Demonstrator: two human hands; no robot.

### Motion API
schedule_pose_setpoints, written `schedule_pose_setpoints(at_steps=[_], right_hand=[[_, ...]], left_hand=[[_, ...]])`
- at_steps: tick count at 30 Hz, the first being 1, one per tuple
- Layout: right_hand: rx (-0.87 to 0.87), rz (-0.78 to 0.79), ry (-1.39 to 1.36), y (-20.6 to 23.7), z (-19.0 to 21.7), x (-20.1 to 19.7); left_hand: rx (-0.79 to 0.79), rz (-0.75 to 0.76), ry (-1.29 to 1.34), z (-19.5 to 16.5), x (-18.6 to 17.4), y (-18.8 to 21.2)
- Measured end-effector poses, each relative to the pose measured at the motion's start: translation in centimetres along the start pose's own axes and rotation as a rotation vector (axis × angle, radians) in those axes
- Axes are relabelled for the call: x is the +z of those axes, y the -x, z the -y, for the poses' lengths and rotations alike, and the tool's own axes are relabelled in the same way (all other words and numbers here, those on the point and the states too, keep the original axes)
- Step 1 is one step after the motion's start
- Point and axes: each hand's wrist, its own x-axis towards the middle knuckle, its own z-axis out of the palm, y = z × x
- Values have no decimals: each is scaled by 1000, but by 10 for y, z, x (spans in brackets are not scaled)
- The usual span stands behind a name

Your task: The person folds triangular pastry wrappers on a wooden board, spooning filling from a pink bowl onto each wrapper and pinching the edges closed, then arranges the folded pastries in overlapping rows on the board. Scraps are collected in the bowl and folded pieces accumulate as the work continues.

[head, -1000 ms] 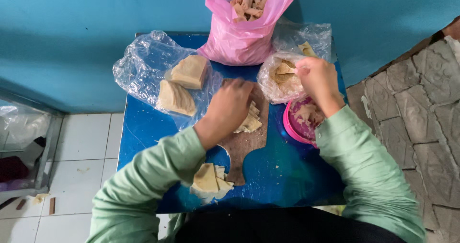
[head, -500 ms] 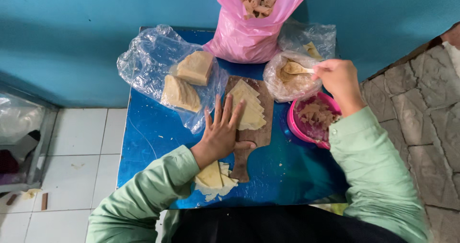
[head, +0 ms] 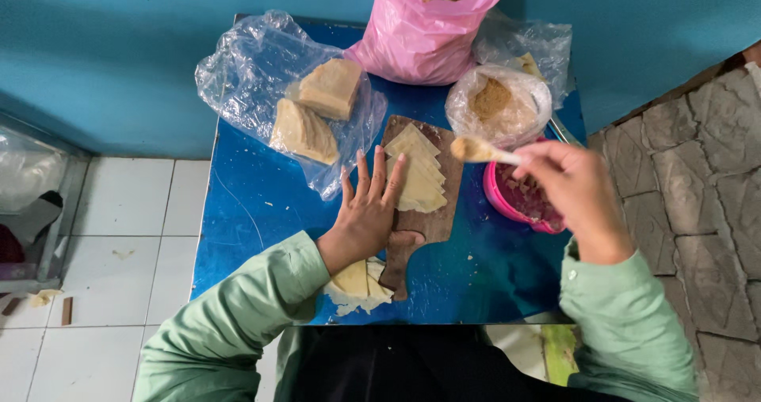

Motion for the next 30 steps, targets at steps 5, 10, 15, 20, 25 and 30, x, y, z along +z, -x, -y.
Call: schedule_pose_setpoints(at_steps=[5,10,15,20,25,30], right_hand=[[-265,104,85,18,-3,46],[-388,43,177,33,-9,72],[-650,-90,331,41,-7,79],[-680,-94,363,42,-8,80],[-601,-79,335,39,-17,82],[-321,49,147,25,-25,78]], left_hand=[[-20,8,53,1,0,8],[-77,21,240,2,-16,10],[-158,-137,174,2,-34,8],[-192,-125,114,7,-33,5],[-196,-90,118,10,-21,7],[-182,-104,154,11,-14,8]])
